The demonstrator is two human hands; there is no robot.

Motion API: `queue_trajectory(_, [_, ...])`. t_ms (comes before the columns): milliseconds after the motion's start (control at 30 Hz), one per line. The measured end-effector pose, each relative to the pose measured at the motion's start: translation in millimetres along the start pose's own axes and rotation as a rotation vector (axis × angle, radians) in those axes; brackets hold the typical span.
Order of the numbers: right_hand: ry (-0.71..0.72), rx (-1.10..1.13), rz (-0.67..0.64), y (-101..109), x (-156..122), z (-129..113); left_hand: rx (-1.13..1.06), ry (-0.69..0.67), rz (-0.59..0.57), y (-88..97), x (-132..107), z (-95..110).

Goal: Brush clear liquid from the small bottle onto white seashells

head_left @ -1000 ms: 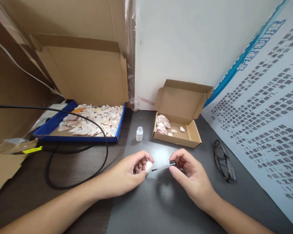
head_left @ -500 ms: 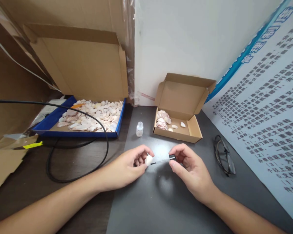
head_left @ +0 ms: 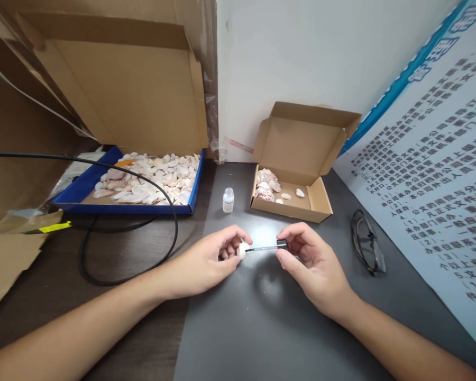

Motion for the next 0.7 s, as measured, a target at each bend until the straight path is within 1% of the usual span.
queue_trajectory(300, [-0.026,0.015,0.006,-1.7,0.9,2.1,-0.011,0.015,0.006,-0.5,0.9,0.9])
queue_trajectory(533, [0.02,0.002,0.025,0.8,0.3,-2.6,-0.014,0.014,0.01,-1.8,0.8,1.4])
queue_trajectory(700, [0.022,0.01,0.041,1.6,1.0,-1.8,-0.004,0.016,0.002,-1.5,0.6,1.2])
Point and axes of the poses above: each hand's wrist, its own x-axis towards the middle knuckle, its own y-axis out of the back of the hand, z = x × y, the point moved 7 cm from there along x, towards the middle knuckle, and after that the axes turned 10 degrees about z, right-handed, at the moved point
